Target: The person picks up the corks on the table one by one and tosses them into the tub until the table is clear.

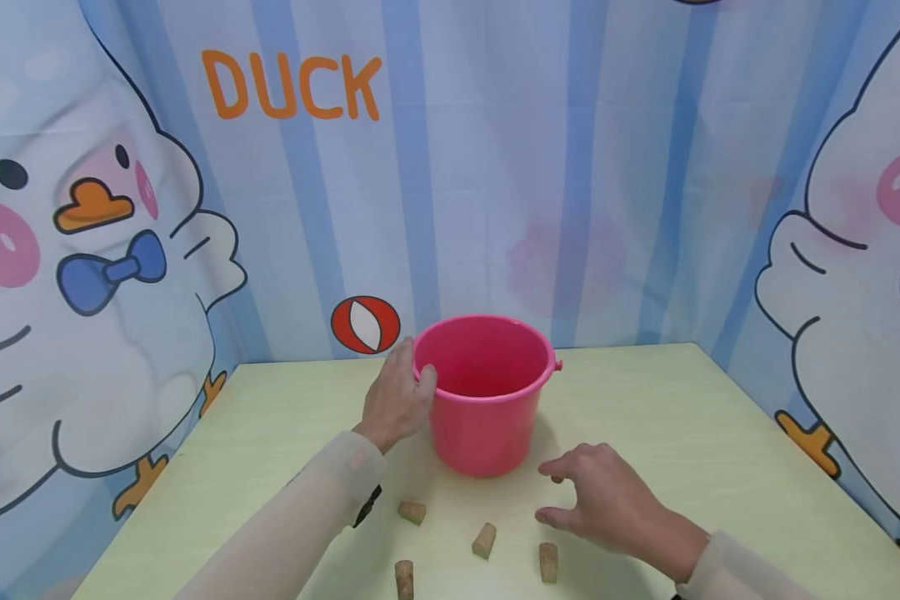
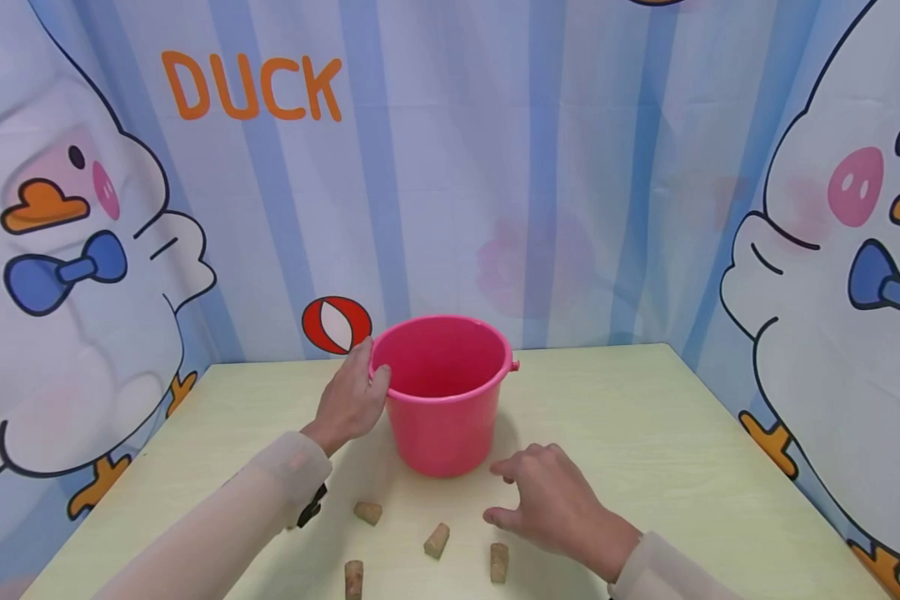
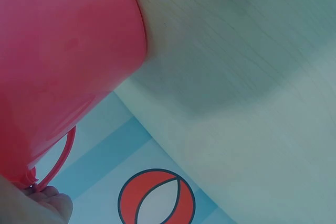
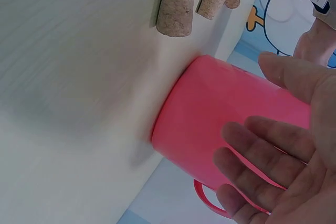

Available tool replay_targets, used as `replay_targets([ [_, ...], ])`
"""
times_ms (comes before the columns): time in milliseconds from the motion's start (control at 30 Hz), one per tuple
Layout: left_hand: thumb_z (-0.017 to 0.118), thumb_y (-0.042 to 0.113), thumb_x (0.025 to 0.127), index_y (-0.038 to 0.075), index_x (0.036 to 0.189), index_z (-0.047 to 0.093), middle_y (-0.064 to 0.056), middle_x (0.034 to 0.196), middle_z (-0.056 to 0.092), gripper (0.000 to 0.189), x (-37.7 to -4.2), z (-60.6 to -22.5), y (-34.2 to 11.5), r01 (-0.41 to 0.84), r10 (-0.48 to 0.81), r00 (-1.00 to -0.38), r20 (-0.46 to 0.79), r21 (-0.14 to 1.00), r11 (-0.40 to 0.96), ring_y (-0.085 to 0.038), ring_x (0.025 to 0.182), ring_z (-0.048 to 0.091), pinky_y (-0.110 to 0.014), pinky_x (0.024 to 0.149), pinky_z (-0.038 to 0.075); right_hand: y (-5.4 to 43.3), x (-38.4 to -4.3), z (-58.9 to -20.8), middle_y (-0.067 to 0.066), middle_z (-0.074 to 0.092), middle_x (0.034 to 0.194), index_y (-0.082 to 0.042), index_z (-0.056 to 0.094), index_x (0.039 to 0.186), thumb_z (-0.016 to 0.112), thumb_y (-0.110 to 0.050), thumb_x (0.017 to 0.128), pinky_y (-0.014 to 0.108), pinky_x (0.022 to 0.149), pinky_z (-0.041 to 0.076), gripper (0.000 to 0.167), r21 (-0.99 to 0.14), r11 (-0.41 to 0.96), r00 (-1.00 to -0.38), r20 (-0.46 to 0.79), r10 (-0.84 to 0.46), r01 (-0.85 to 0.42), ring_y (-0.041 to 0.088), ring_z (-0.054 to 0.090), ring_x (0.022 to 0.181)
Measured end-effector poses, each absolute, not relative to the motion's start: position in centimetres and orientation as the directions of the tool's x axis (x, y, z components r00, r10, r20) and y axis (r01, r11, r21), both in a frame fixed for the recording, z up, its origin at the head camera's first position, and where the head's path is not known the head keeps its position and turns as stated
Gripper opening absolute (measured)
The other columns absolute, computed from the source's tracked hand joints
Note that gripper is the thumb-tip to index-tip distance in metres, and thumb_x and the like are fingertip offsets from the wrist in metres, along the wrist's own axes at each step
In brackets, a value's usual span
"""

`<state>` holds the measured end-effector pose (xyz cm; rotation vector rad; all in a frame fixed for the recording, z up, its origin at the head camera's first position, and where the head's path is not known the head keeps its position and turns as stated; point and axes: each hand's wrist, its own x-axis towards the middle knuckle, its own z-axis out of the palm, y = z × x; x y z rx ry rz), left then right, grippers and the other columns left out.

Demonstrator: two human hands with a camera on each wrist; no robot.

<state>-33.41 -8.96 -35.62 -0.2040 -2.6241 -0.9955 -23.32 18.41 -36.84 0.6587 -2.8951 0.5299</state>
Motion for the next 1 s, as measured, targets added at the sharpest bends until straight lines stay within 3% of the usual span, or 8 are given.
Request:
replay_targets([
  [133,0.055,0.036,0.100,0.011,0.163,0.022,-0.008,0.159,0.038,0.075,-33.3,-35.7,-9.0,0.246,0.019,-0.936,0.352,0.613,0.751,-0.030,0.138,0.044,-0.049,0.097,0.055,18.4,-23.2,-37.3,-0.006,0.074,0.088,-0.011,0.080,0.107,0.096,-0.035,0.068,0.042,0.080,0.054,0.048,-0.310,0.839,-0.895,0.164,-0.416,-0.447,0.016,0.061,0.087],
  [367,0.055,0.036,0.100,0.010,0.163,0.021,-0.009,0.161,0.035,0.076,-33.4,-35.7,-9.1,0.253,0.025,-0.934,0.356,0.610,0.751,-0.031,0.140,0.042,-0.050,0.099,0.054,18.8,-23.0,-38.1,-0.005,0.074,0.087,-0.009,0.080,0.105,0.094,-0.034,0.069,0.041,0.079,0.053,0.046,-0.238,0.802,-0.836,0.201,-0.511,-0.548,0.016,0.063,0.084],
  [767,0.056,0.036,0.100,0.012,0.163,0.023,-0.007,0.158,0.039,0.075,-33.7,-35.8,-9.1,0.264,0.030,-0.931,0.363,0.617,0.742,-0.029,0.137,0.044,-0.050,0.097,0.056,18.7,-22.9,-38.5,-0.007,0.073,0.085,-0.013,0.081,0.103,0.093,-0.038,0.071,0.035,0.071,0.050,0.042,-0.281,0.808,-0.851,0.073,-0.519,-0.517,0.012,0.057,0.078],
  [1000,0.055,0.036,0.100,0.012,0.163,0.021,-0.007,0.159,0.037,0.075,-33.7,-35.8,-9.1,0.254,0.028,-0.935,0.352,0.616,0.745,-0.029,0.138,0.043,-0.050,0.098,0.055,18.7,-22.5,-39.3,-0.015,0.061,0.068,-0.020,0.074,0.077,0.084,-0.028,0.072,0.030,0.063,0.041,0.013,-0.205,0.743,-0.771,0.174,-0.612,-0.637,0.004,0.047,0.064],
])
